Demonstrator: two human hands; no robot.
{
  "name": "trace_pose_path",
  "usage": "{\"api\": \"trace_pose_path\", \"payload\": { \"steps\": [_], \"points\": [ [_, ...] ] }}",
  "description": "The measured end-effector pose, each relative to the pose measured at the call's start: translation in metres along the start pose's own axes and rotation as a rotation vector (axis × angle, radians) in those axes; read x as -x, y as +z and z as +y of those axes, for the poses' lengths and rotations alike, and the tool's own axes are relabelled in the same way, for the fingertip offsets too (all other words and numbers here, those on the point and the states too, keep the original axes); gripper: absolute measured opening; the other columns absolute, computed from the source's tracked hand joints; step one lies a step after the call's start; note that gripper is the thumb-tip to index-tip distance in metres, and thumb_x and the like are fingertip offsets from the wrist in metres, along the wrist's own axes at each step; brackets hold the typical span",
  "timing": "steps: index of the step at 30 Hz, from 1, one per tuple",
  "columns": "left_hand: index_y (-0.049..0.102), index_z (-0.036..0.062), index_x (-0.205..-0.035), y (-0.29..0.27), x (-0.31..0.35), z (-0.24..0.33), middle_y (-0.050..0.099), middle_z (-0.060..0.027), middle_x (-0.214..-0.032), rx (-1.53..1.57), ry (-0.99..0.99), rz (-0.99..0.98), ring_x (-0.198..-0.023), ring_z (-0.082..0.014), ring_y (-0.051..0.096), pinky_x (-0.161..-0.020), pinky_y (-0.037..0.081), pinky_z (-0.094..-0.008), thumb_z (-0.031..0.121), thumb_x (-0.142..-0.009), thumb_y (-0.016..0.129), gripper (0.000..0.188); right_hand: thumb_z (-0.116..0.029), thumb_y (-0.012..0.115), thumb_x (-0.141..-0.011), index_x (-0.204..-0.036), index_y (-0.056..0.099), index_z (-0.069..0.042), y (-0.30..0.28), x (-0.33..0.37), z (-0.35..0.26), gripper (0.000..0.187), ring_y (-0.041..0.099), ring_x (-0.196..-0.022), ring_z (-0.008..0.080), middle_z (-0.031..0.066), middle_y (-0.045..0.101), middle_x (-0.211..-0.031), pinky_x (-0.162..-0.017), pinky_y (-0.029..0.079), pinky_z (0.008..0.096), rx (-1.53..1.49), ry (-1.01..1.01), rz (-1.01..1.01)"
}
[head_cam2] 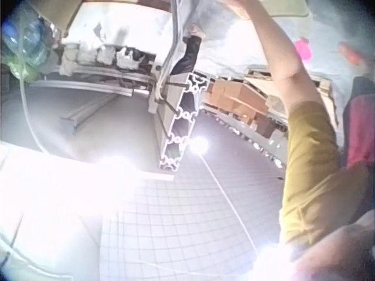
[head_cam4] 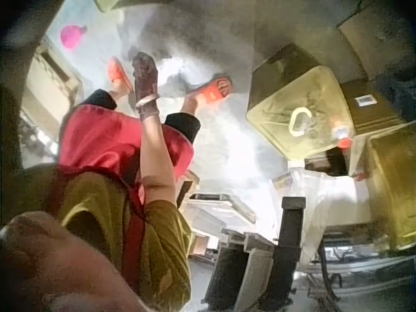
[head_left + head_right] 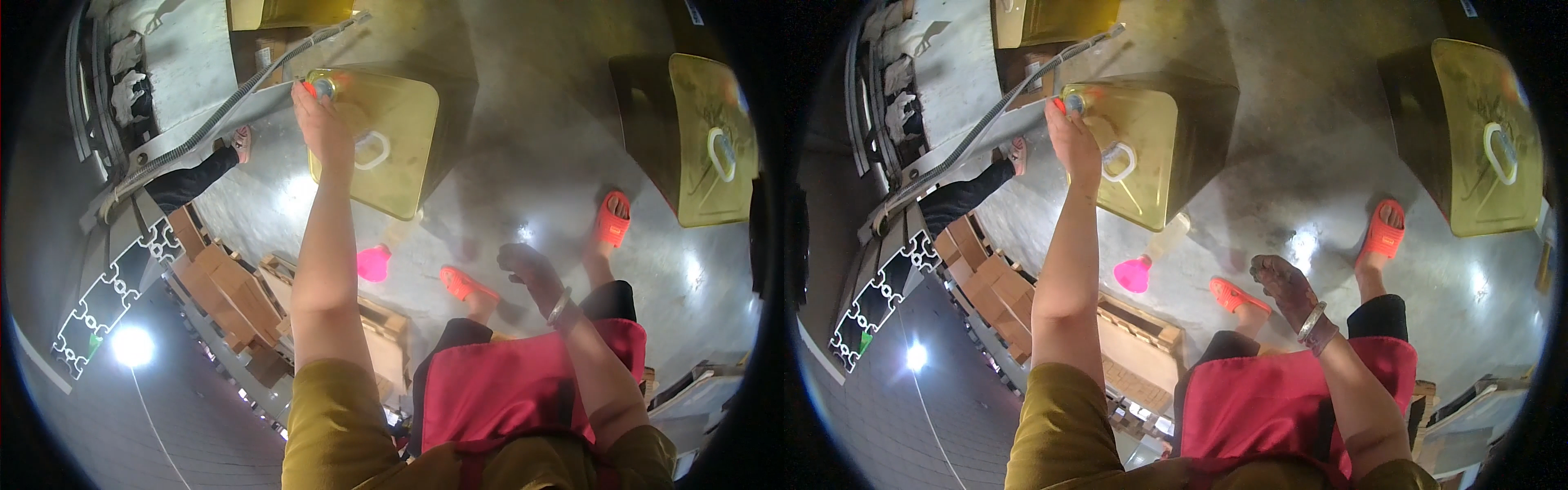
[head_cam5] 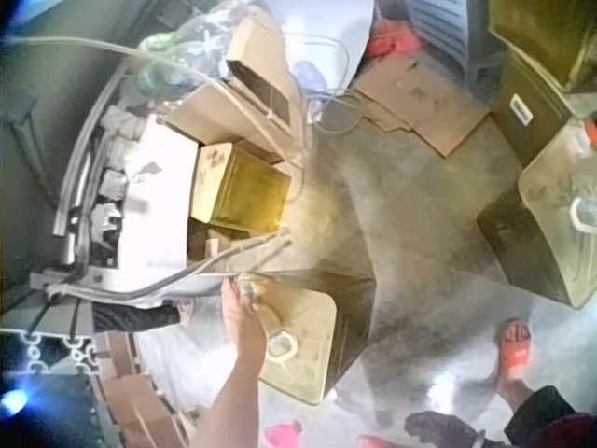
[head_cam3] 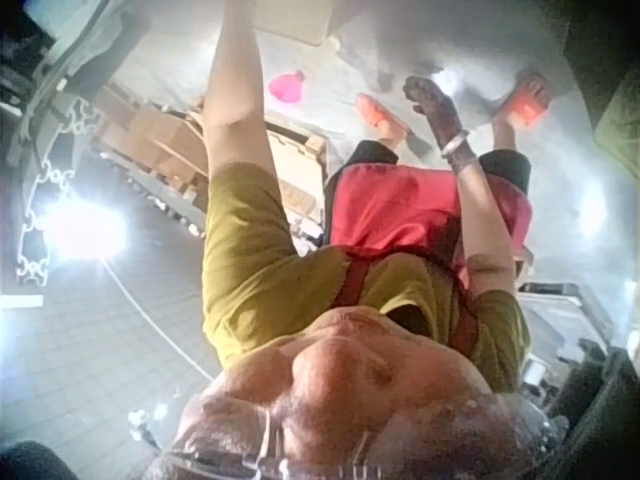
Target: The person prepares a cleaning solution by pouring liquid from a large container into a bottle using a funnel, then pours the liquid onto a cloth and wipes down a corrugated wooden panel on a workbench, flipping the panel over to wipe the other side.
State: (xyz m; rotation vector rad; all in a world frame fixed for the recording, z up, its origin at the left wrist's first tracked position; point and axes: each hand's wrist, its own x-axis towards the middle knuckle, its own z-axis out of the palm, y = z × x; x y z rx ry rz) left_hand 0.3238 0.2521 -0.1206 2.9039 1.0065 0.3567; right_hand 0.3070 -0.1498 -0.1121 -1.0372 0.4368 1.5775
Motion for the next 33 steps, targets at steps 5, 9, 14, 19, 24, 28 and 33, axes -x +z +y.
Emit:
{"api": "trace_pose_path", "payload": {
  "steps": [5, 9, 14, 19, 24, 28, 33],
  "points": [
    [0.026, 0.0019, -0.139, -0.001, 0.006, -0.003, 0.032, -0.0204, -0.143, -0.153, -0.041, -0.023, -0.122, -0.0380, 0.044, -0.098, 0.039, -0.0412, 0.019, -0.090, 0.053, 0.058, -0.027, 0.052, -0.092, -0.112, 0.058, -0.006, -0.001, -0.002, 0.005, 0.030, 0.053, -0.085, 0.0065, -0.0023, 0.059, -0.096, -0.070, 0.043, 0.0219, 0.112, -0.111, 0.004],
    [0.030, 0.0012, -0.137, -0.028, 0.001, -0.010, 0.034, -0.0227, -0.141, -0.121, 0.078, -0.180, -0.124, -0.0400, 0.040, -0.101, 0.035, -0.0466, 0.024, -0.087, 0.061, 0.063, -0.030, 0.050, -0.093, -0.113, 0.058, -0.007, -0.007, -0.008, 0.003, 0.032, 0.056, -0.087, 0.0083, -0.0011, 0.061, -0.099, -0.072, 0.044, 0.0226, 0.030, 0.014, -0.003],
    [0.042, -0.0015, -0.130, -0.085, 0.092, -0.029, 0.042, -0.0239, -0.133, -0.004, -0.101, -0.186, -0.124, -0.0388, 0.040, -0.103, 0.033, -0.0428, 0.012, -0.083, 0.065, 0.054, -0.034, 0.051, -0.090, -0.118, 0.056, -0.007, -0.018, -0.016, 0.003, 0.038, 0.056, -0.101, 0.0122, 0.0019, 0.061, -0.107, -0.083, 0.044, 0.0293, 0.171, -0.076, 0.031],
    [0.032, 0.0088, -0.140, -0.134, 0.300, -0.144, 0.038, -0.0183, -0.135, 0.107, -1.152, -0.228, -0.120, -0.0349, 0.044, -0.098, 0.038, -0.0444, 0.034, -0.088, 0.061, 0.065, -0.037, 0.053, -0.089, -0.118, 0.056, -0.008, -0.002, -0.012, 0.009, 0.041, 0.055, -0.102, 0.0129, 0.0015, 0.060, -0.108, -0.086, 0.043, 0.0307, 0.145, -0.018, -0.007],
    [0.018, 0.0146, -0.146, -0.136, 0.349, -0.122, 0.038, -0.0186, -0.137, 0.688, -1.455, -0.450, -0.122, -0.0339, 0.044, -0.097, 0.039, -0.0476, 0.039, -0.091, 0.055, 0.071, -0.025, 0.055, -0.091, -0.114, 0.057, -0.005, -0.009, -0.020, 0.042, 0.030, 0.054, -0.086, 0.0104, 0.0004, 0.060, -0.093, -0.076, 0.043, 0.0250, 0.248, -0.021, 0.053],
    [0.026, 0.0155, -0.143, -0.128, 0.343, -0.112, 0.051, -0.0059, -0.126, 0.879, -1.424, -0.414, -0.094, -0.0163, 0.059, -0.082, 0.047, -0.0313, 0.032, -0.092, 0.057, 0.062, -0.020, 0.056, -0.088, -0.110, 0.058, -0.003, -0.002, -0.017, 0.071, 0.028, 0.059, -0.076, 0.0201, 0.0113, 0.063, -0.086, -0.071, 0.047, 0.0304, 0.793, -0.223, 0.160],
    [0.042, 0.0122, -0.134, -0.114, 0.362, -0.131, 0.060, -0.0008, -0.104, 0.909, -1.448, -0.351, -0.086, -0.0102, 0.059, -0.074, 0.047, -0.0247, 0.016, -0.092, 0.056, 0.044, -0.019, 0.056, -0.083, -0.112, 0.057, -0.008, 0.054, -0.077, 0.112, 0.032, 0.058, -0.099, 0.0345, 0.0164, 0.060, -0.111, -0.085, 0.047, 0.0408, 1.272, -0.355, 0.009]
  ]
}}
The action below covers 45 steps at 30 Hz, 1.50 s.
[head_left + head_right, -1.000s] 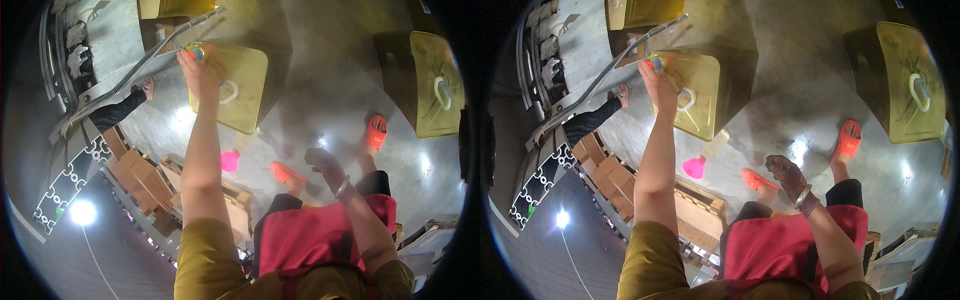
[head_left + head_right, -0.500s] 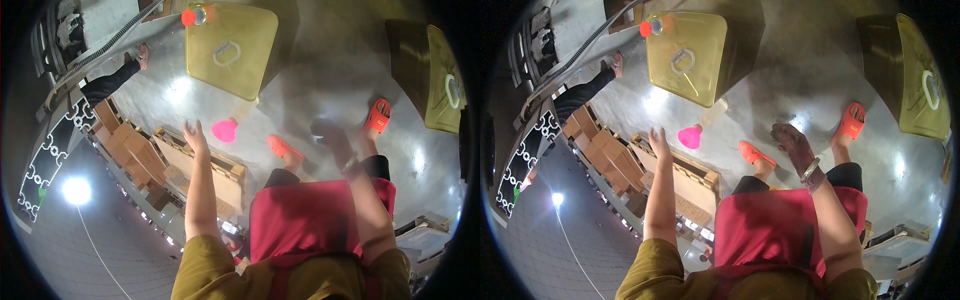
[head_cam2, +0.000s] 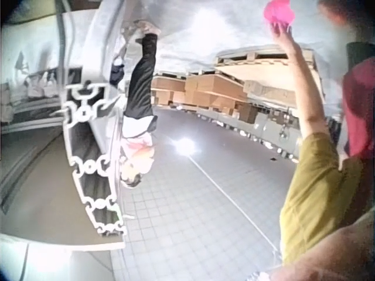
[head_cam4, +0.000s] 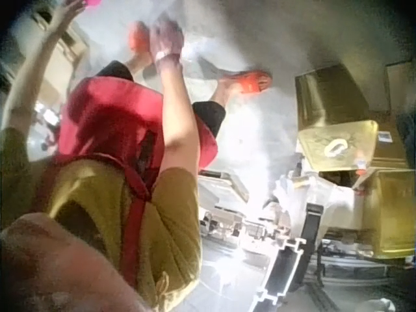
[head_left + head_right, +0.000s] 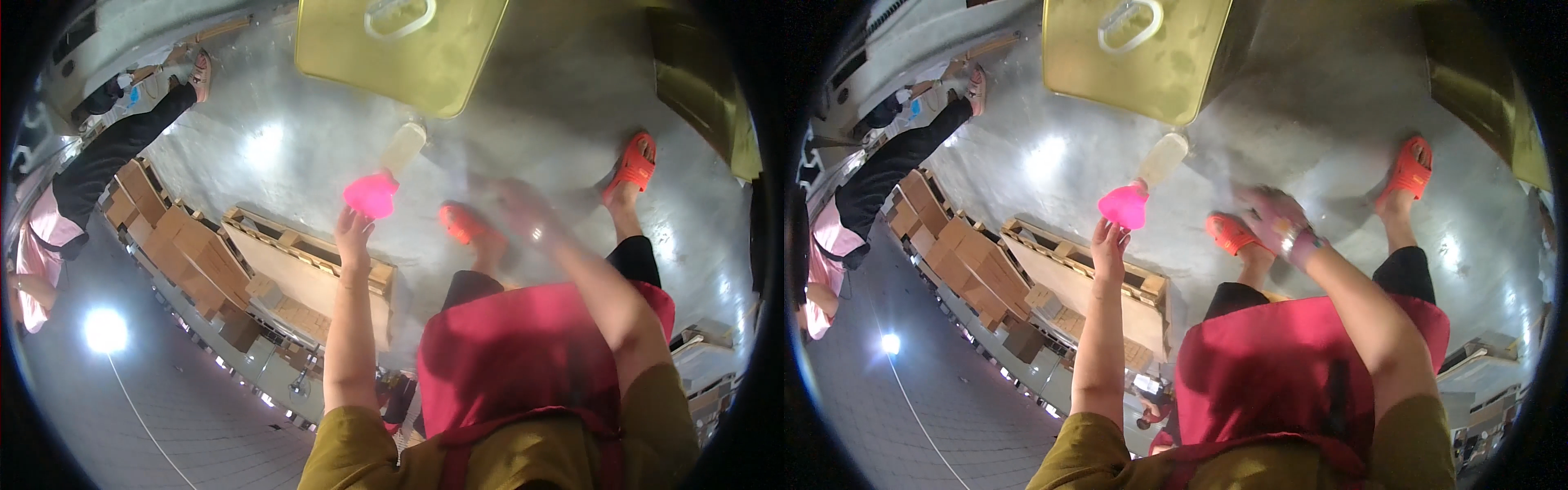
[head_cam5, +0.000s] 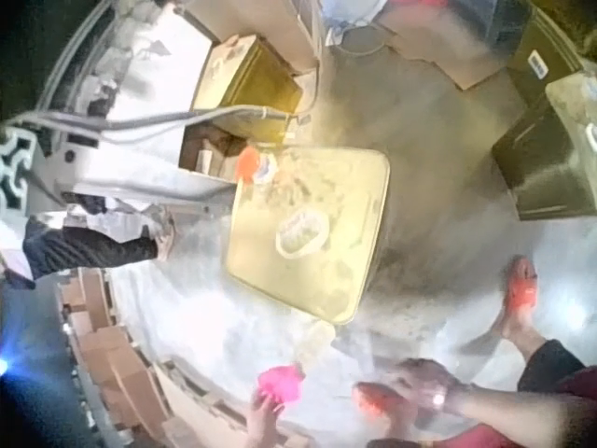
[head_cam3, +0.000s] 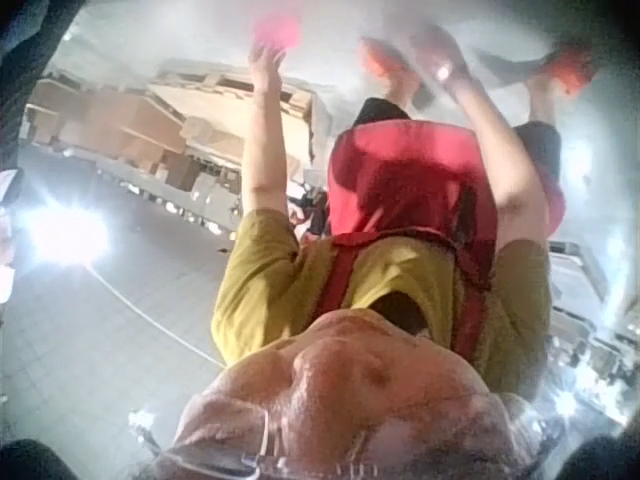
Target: The person prepares a cleaning solution by pouring liquid from a large container into a bottle using a funnel, then pours the liquid onto a cloth and wipes down a corrugated wooden panel on a workbench, flipping the panel over to wipe the other side.
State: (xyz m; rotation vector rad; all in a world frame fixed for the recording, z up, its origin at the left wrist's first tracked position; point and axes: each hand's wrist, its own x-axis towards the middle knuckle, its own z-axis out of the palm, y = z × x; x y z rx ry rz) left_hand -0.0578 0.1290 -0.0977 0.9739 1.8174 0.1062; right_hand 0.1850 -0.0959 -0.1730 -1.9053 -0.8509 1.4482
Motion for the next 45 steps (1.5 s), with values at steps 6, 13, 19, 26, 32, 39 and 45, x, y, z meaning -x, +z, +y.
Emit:
{"api": "trace_pose_path", "payload": {
  "steps": [6, 13, 19, 26, 32, 39, 45],
  "points": [
    [0.056, 0.0044, -0.114, -0.003, 0.011, 0.013, 0.060, -0.0031, -0.097, -0.152, 0.097, 0.049, -0.083, -0.0107, 0.057, -0.073, 0.047, -0.0272, 0.016, -0.089, 0.059, 0.028, -0.013, 0.067, -0.076, -0.135, 0.040, -0.013, 0.074, -0.124, -0.064, 0.064, 0.044, -0.123, 0.0313, 0.0139, 0.044, -0.134, -0.103, 0.037, 0.0386, 0.128, -0.244, -0.100],
    [0.057, 0.0061, -0.099, -0.036, 0.017, 0.022, 0.061, -0.0033, -0.094, 0.088, 0.166, 0.018, -0.082, -0.0121, 0.059, -0.071, 0.049, -0.0261, 0.011, -0.088, 0.061, 0.013, -0.022, 0.070, -0.071, -0.117, 0.056, -0.019, 0.142, -0.177, -0.068, 0.049, 0.046, -0.122, 0.0286, 0.0094, 0.053, -0.122, -0.093, 0.041, 0.0431, 0.286, -0.476, -0.058],
    [0.052, 0.0046, -0.120, -0.017, 0.001, 0.109, 0.060, -0.0071, -0.108, 0.339, 0.343, -0.096, -0.093, -0.0149, 0.060, -0.076, 0.050, -0.0266, 0.006, -0.090, 0.056, 0.031, -0.021, 0.072, -0.064, -0.094, 0.058, -0.018, 0.137, -0.179, -0.059, 0.034, 0.054, -0.105, 0.0203, -0.0007, 0.059, -0.100, -0.083, 0.040, 0.0445, 0.256, -0.687, -0.068],
    [0.054, 0.0042, -0.097, 0.089, -0.039, 0.226, 0.057, -0.0037, -0.090, 0.135, 1.011, 0.014, -0.080, -0.0134, 0.057, -0.073, 0.052, -0.0257, 0.008, -0.090, 0.058, 0.008, -0.019, 0.073, -0.062, -0.087, 0.057, -0.018, 0.126, -0.149, -0.061, 0.029, 0.057, -0.100, 0.0214, -0.0002, 0.059, -0.095, -0.084, 0.040, 0.0458, 0.154, -0.809, -0.048],
    [0.057, 0.0055, -0.083, 0.150, -0.068, 0.239, 0.055, -0.0065, -0.087, -0.686, 1.697, 0.302, -0.076, -0.0210, 0.055, -0.062, 0.049, -0.0316, 0.002, -0.077, 0.067, 0.012, -0.020, 0.072, -0.063, -0.094, 0.057, -0.018, 0.102, -0.114, -0.065, 0.035, 0.056, -0.101, 0.0200, -0.0002, 0.059, -0.102, -0.088, 0.039, 0.0419, 0.077, -0.857, -0.019],
    [0.058, 0.0045, -0.081, 0.177, -0.041, 0.197, 0.054, -0.0098, -0.084, -0.953, 1.846, 0.210, -0.075, -0.0269, 0.055, -0.065, 0.046, -0.0374, 0.001, -0.074, 0.070, 0.014, -0.025, 0.074, -0.063, -0.101, 0.055, -0.018, 0.076, -0.094, -0.052, 0.043, 0.052, -0.111, 0.0199, 0.0002, 0.056, -0.111, -0.100, 0.033, 0.0475, 0.171, -0.795, -0.015],
    [0.056, 0.0024, -0.085, 0.119, 0.023, 0.132, 0.054, -0.0099, -0.081, -0.890, 1.393, 0.084, -0.071, -0.0247, 0.052, -0.063, 0.042, -0.0330, -0.001, -0.078, 0.063, 0.011, -0.026, 0.070, -0.066, -0.105, 0.056, -0.019, 0.019, -0.061, -0.060, 0.043, 0.052, -0.108, 0.0198, 0.0002, 0.055, -0.113, -0.097, 0.034, 0.0452, 0.290, -0.704, -0.025]
  ]
}}
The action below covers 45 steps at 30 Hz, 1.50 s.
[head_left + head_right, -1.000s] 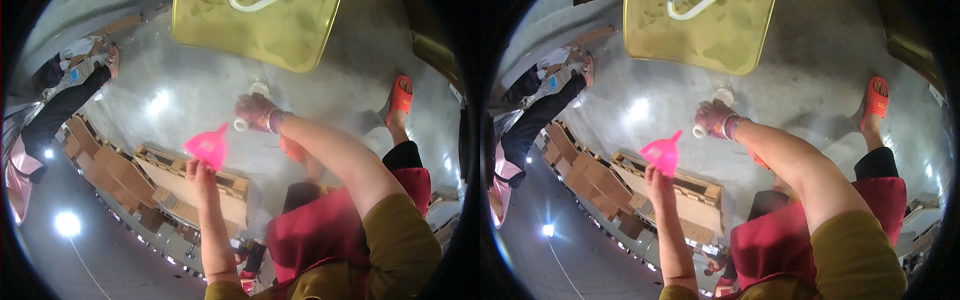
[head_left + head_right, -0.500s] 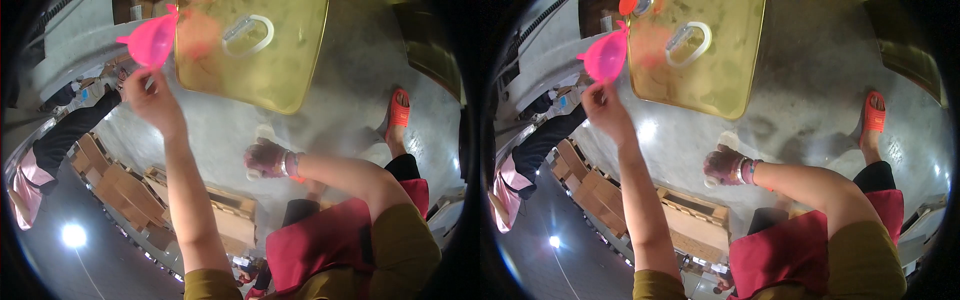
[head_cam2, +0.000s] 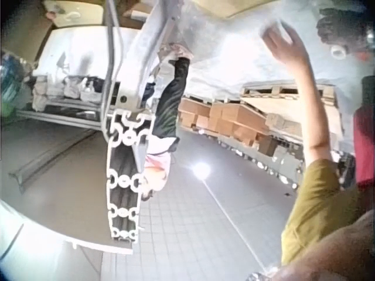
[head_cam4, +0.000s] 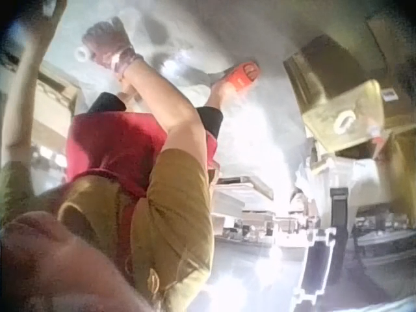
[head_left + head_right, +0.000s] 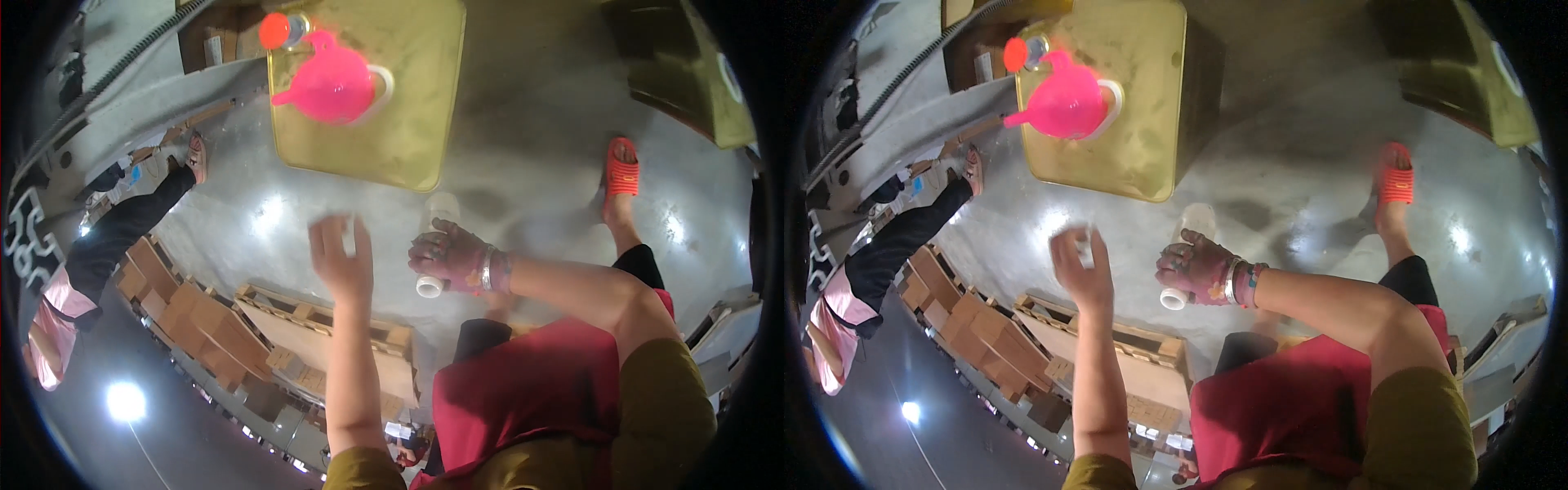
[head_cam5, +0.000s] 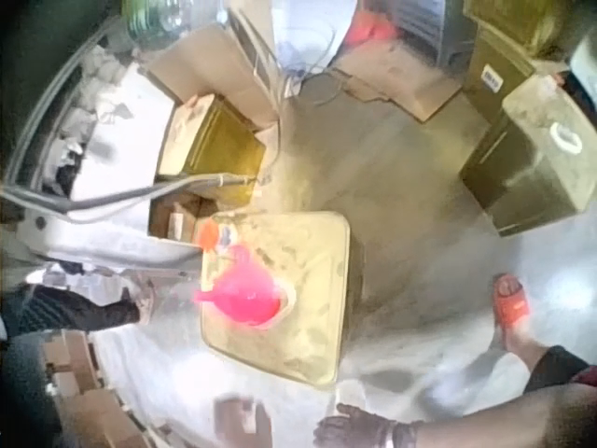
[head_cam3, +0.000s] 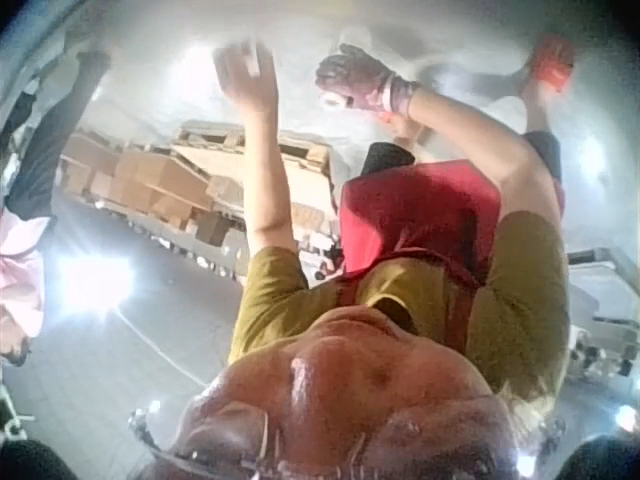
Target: The person prepares a cleaning solution by pouring liquid from a large container into a bottle using a funnel, then pours the liquid onto a cloth and wipes down a corrugated wooden panel on a workbench, flipping the panel over to wipe the other side.
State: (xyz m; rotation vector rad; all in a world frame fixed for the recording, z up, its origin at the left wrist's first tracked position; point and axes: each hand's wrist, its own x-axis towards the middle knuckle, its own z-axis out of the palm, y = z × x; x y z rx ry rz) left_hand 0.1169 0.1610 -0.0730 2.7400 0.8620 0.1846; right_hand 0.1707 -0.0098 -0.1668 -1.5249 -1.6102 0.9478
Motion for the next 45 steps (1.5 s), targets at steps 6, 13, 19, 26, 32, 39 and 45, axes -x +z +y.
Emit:
{"api": "trace_pose_path", "payload": {
  "steps": [6, 13, 19, 26, 32, 39, 45],
  "points": [
    [0.056, 0.0007, -0.093, -0.086, 0.269, -0.034, 0.058, -0.0220, -0.087, -0.003, -0.567, -0.871, -0.078, -0.0393, 0.057, -0.064, 0.044, -0.0492, 0.022, -0.088, 0.053, 0.022, -0.023, 0.070, -0.064, -0.098, 0.054, -0.018, -0.087, 0.039, -0.073, 0.037, 0.052, -0.106, 0.0208, -0.0002, 0.055, -0.106, -0.097, 0.034, 0.0435, 0.021, 0.096, 0.132],
    [0.063, -0.0008, -0.083, -0.202, 0.504, -0.027, 0.063, -0.0180, -0.073, 0.349, -0.768, -1.164, -0.070, -0.0268, 0.059, -0.065, 0.046, -0.0422, 0.040, -0.085, 0.061, 0.041, -0.019, 0.073, -0.064, -0.103, 0.054, -0.015, -0.199, 0.083, -0.193, 0.043, 0.052, -0.106, 0.0282, 0.0055, 0.056, -0.107, -0.095, 0.037, 0.0449, -0.075, 0.104, 0.416],
    [0.063, 0.0056, -0.107, -0.159, 0.357, -0.056, 0.066, -0.0068, -0.082, 0.630, -0.506, -1.003, -0.062, -0.0141, 0.055, -0.056, 0.045, -0.0305, 0.031, -0.092, 0.045, 0.035, -0.017, 0.072, -0.067, -0.108, 0.053, -0.014, -0.259, 0.119, -0.289, 0.045, 0.052, -0.109, 0.0279, 0.0056, 0.056, -0.113, -0.096, 0.038, 0.0423, 0.021, 0.139, 0.642],
    [0.061, 0.0054, -0.090, -0.302, 0.181, 0.023, 0.062, -0.0053, -0.070, 0.722, -0.404, -0.640, -0.060, -0.0168, 0.059, -0.057, 0.047, -0.0301, 0.029, -0.088, 0.058, 0.024, -0.021, 0.070, -0.073, -0.108, 0.056, -0.011, -0.325, 0.225, -0.446, 0.039, 0.058, -0.100, 0.0295, 0.0097, 0.060, -0.107, -0.087, 0.047, 0.0383, -0.137, 0.372, 0.995],
    [0.064, -0.0005, -0.092, -0.372, 0.099, 0.122, 0.066, -0.0139, -0.079, 0.271, -0.152, -0.390, -0.076, -0.0198, 0.063, -0.071, 0.049, -0.0328, 0.018, -0.087, 0.059, 0.020, -0.024, 0.072, -0.075, -0.103, 0.056, -0.012, -0.363, 0.315, -0.491, 0.035, 0.060, -0.096, 0.0287, 0.0080, 0.061, -0.103, -0.083, 0.049, 0.0376, -0.078, 0.424, 1.158],
    [0.062, 0.0011, -0.102, -0.376, 0.003, 0.448, 0.065, -0.0110, -0.096, 0.729, 0.308, -0.426, -0.087, -0.0178, 0.062, -0.078, 0.048, -0.0292, 0.017, -0.089, 0.059, 0.022, -0.016, 0.071, -0.073, -0.104, 0.056, -0.009, -0.431, 0.450, -0.533, 0.036, 0.062, -0.093, 0.0292, 0.0107, 0.063, -0.100, -0.081, 0.049, 0.0358, 0.030, 0.487, 1.196],
    [0.060, 0.0044, -0.105, -0.387, -0.076, 0.672, 0.061, -0.0127, -0.097, 0.554, 0.812, -0.241, -0.079, -0.0285, 0.059, -0.074, 0.047, -0.0356, 0.015, -0.085, 0.059, 0.023, -0.009, 0.068, -0.068, -0.108, 0.057, -0.007, -0.496, 0.528, -0.543, 0.042, 0.061, -0.093, 0.0205, 0.0082, 0.062, -0.100, -0.085, 0.046, 0.0301, -0.081, 0.506, 1.146]
  ]
}}
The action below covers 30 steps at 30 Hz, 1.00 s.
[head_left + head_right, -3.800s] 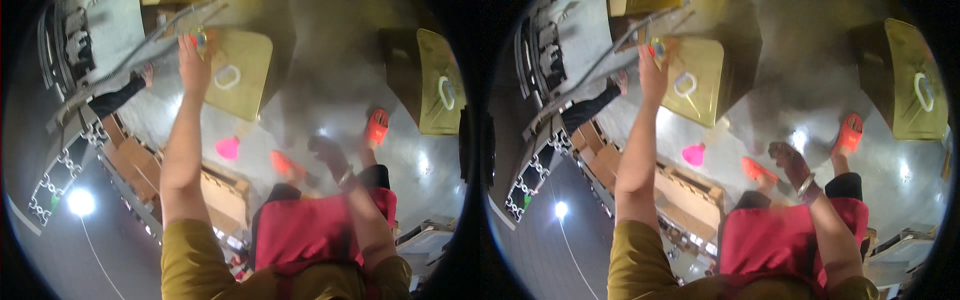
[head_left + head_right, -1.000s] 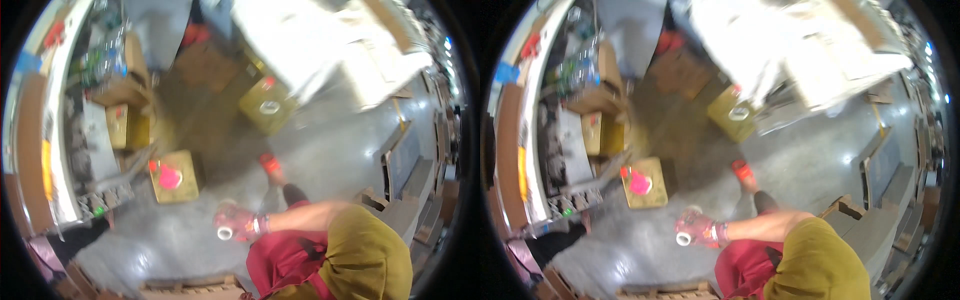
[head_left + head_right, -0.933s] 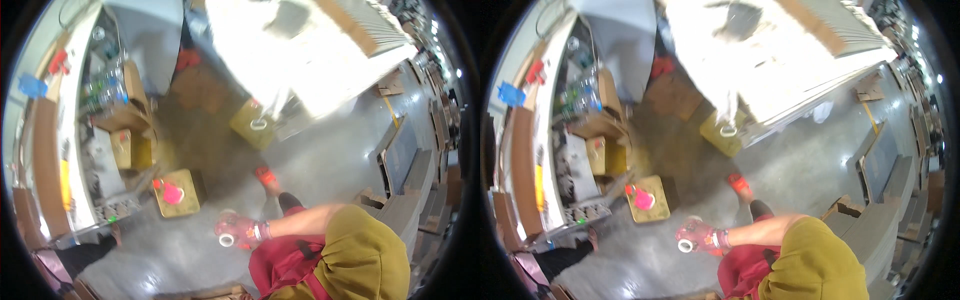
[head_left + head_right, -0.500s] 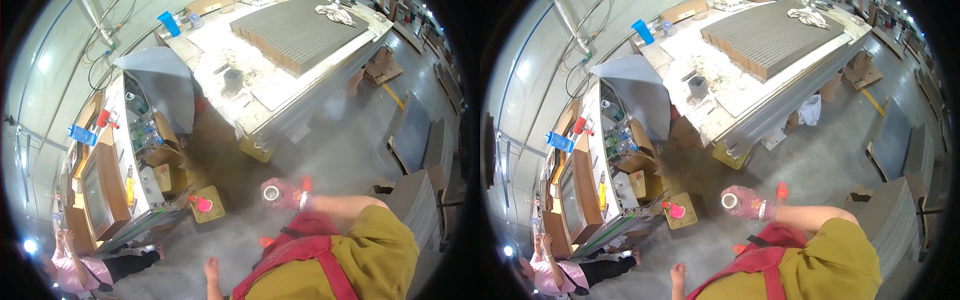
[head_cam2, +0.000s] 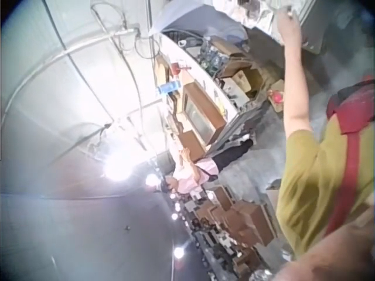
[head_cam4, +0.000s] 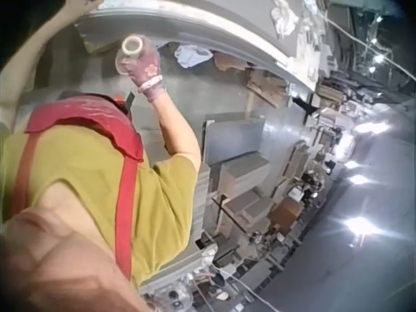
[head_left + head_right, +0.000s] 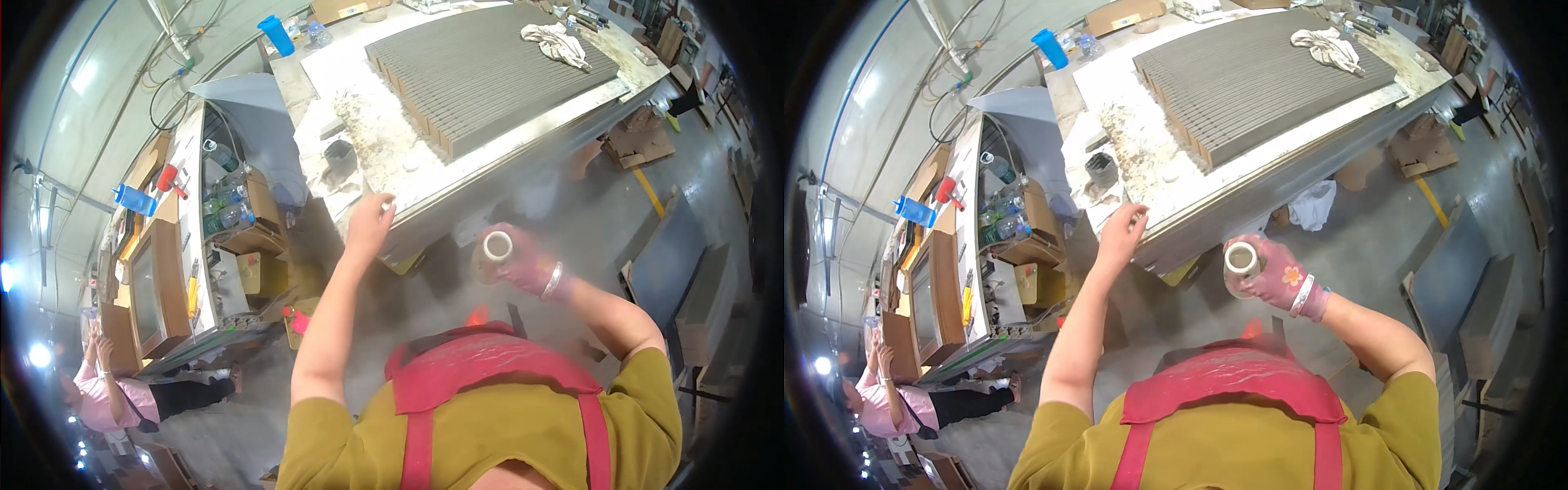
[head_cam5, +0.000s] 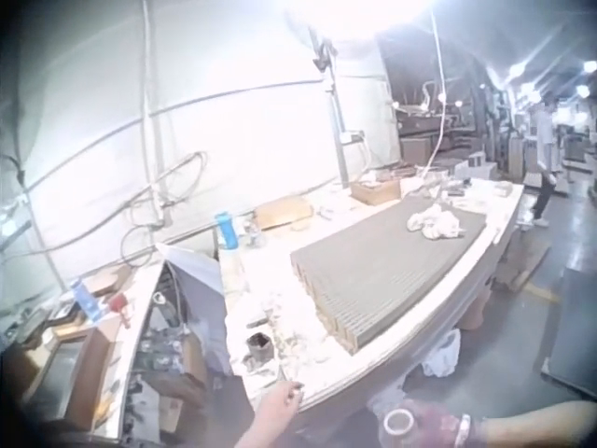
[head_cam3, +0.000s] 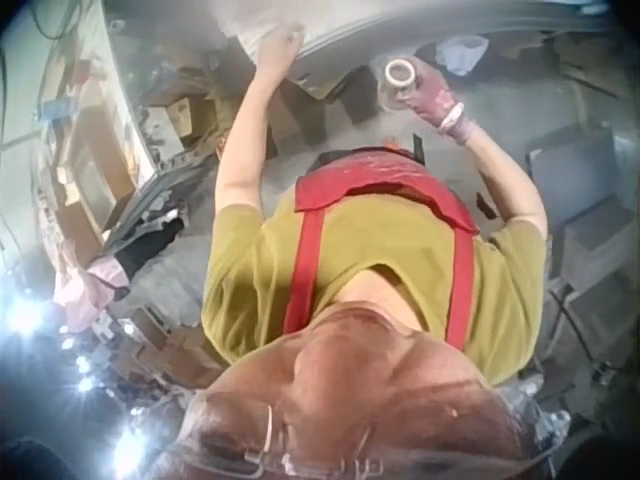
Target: The person prepares a cleaning solution by pouring liquid from a large container into a bottle using a funnel, then pours the liquid onto a cloth and wipes down a corrugated wooden panel on a workbench, flipping the panel over to wipe the other side.
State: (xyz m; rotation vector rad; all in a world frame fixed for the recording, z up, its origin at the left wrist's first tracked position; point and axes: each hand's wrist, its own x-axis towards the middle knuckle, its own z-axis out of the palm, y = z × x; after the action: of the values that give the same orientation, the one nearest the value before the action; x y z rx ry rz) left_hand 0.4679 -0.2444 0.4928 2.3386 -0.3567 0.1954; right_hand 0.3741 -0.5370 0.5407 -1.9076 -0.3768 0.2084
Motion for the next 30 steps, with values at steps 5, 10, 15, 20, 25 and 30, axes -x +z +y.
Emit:
{"api": "trace_pose_path", "payload": {
  "steps": [5, 10, 15, 20, 25, 30],
  "points": [
    [0.058, 0.0079, -0.114, 0.052, -0.090, -0.016, 0.055, -0.0166, -0.114, -0.292, 0.130, -0.002, -0.095, -0.0313, 0.059, -0.079, 0.049, -0.0392, 0.021, -0.084, 0.061, 0.032, -0.010, 0.069, -0.069, -0.108, 0.057, -0.005, -0.042, -0.041, -0.036, 0.040, 0.056, -0.092, 0.0114, 0.0032, 0.061, -0.098, -0.085, 0.045, 0.0282, -0.102, 0.084, -0.006],
    [0.059, 0.0051, -0.101, 0.074, -0.135, -0.019, 0.055, -0.0196, -0.104, -0.468, 0.107, -0.232, -0.094, -0.0368, 0.057, -0.079, 0.048, -0.0448, 0.024, -0.080, 0.063, 0.029, -0.014, 0.072, -0.073, -0.106, 0.059, -0.005, -0.060, -0.089, -0.049, 0.037, 0.056, -0.089, 0.0104, 0.0017, 0.062, -0.094, -0.083, 0.046, 0.0278, -0.117, -0.043, 0.008],
    [0.060, 0.0024, -0.111, 0.061, -0.154, -0.042, 0.057, -0.0200, -0.115, -0.201, 0.163, -0.128, -0.102, -0.0344, 0.056, -0.086, 0.046, -0.0428, 0.025, -0.080, 0.065, 0.039, -0.024, 0.074, -0.069, -0.106, 0.058, -0.004, -0.054, -0.146, -0.038, 0.045, 0.060, -0.090, 0.0159, 0.0062, 0.063, -0.095, -0.082, 0.049, 0.0329, -0.199, -0.117, -0.045],
    [0.055, 0.0019, -0.122, -0.067, -0.170, 0.050, 0.059, -0.0086, -0.108, 0.324, 0.000, -0.108, -0.094, -0.0133, 0.056, -0.077, 0.046, -0.0254, 0.006, -0.085, 0.059, 0.037, -0.030, 0.074, -0.072, -0.109, 0.057, -0.006, -0.041, -0.201, -0.031, 0.047, 0.064, -0.091, 0.0254, 0.0125, 0.065, -0.097, -0.079, 0.049, 0.0357, 0.156, -0.183, -0.007],
    [0.058, 0.0028, -0.115, -0.086, -0.145, 0.107, 0.056, -0.0059, -0.109, 0.053, 0.169, -0.156, -0.089, -0.0135, 0.055, -0.071, 0.047, -0.0235, -0.001, -0.077, 0.064, 0.038, -0.026, 0.074, -0.071, -0.108, 0.057, -0.009, -0.038, -0.232, -0.036, 0.045, 0.062, -0.070, 0.0179, 0.0068, 0.064, -0.084, -0.063, 0.048, 0.0319, -0.042, -0.077, -0.188],
    [0.059, 0.0011, -0.113, -0.069, -0.153, 0.121, 0.056, -0.0084, -0.108, -0.060, 0.117, -0.123, -0.088, -0.0183, 0.057, -0.071, 0.048, -0.0258, 0.000, -0.076, 0.065, 0.037, -0.022, 0.071, -0.071, -0.109, 0.057, -0.006, -0.029, -0.260, -0.012, 0.043, 0.062, -0.081, 0.0210, 0.0095, 0.064, -0.090, -0.072, 0.048, 0.0336, -0.059, -0.245, -0.186]
  ]
}}
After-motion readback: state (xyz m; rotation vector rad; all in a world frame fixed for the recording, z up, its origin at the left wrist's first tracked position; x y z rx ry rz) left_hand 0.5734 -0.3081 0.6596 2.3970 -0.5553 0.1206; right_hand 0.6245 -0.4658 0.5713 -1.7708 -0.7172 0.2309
